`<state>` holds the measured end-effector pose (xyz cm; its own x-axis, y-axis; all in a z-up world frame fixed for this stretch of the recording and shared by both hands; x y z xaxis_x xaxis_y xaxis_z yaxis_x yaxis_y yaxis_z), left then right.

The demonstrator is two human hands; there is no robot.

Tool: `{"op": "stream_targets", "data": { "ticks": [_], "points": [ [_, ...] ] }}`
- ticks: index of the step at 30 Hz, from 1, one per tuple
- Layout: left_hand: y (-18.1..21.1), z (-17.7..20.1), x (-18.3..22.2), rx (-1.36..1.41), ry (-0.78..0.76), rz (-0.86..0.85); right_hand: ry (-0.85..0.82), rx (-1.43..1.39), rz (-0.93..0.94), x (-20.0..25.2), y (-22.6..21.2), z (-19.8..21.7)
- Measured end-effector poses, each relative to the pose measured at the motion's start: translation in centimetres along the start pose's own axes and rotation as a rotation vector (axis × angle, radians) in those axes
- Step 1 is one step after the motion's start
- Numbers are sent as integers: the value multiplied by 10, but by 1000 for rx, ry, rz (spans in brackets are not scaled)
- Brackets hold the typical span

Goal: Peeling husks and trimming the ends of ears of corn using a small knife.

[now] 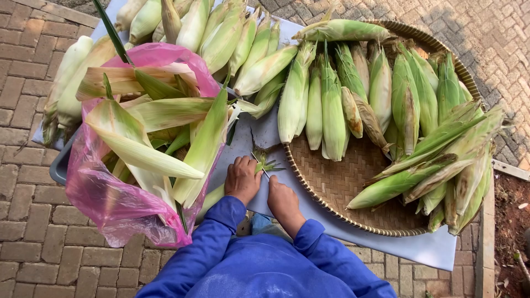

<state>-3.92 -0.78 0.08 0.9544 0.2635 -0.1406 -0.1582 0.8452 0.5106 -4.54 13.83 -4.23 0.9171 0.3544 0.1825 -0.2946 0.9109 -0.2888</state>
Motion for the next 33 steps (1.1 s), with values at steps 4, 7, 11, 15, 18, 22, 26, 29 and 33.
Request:
{"op": "stream_targets", "data": {
  "ticks": [4, 7, 11, 15, 18, 22, 26, 29, 33],
  "points": [
    [-4, -9, 7, 19, 29, -20, -6, -27, 2, 9, 11, 1],
    [1, -9, 2, -23, 33, -103, 14, 1, 18, -3, 3, 0],
    [-3, -7, 3, -27, 31, -50, 7, -26, 14, -4, 1, 4],
    [1, -9, 8, -47, 5, -83, 41, -56, 33, -12, -1, 2],
    [4, -4, 4, -63, 40, -146, 89, -97, 47, -19, -6, -3],
    [0, -8, 8, -32, 30, -95, 58, -25, 59, 5, 8, 6],
    [0, -2, 5, -82, 15, -40, 39, -29, 22, 31, 28, 11],
    [0, 2, 5, -137, -22, -39, 129, -151, 81, 38, 39, 13],
    [1, 8, 6, -133, -81, -50, 274, -206, 10, 38, 52, 55]
  ]
}}
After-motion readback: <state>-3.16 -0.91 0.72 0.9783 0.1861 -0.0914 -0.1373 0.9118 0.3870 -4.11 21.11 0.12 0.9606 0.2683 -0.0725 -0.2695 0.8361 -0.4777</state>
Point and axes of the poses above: each hand's wrist, its own x-axis away from the middle knuckle, its own z-axis out of the back of the hand, y = z × x, the point moved 4 cm from there along -x, towards the middle knuckle, and after that the axes turned 8 degrees about y, right-handed, at the moved point
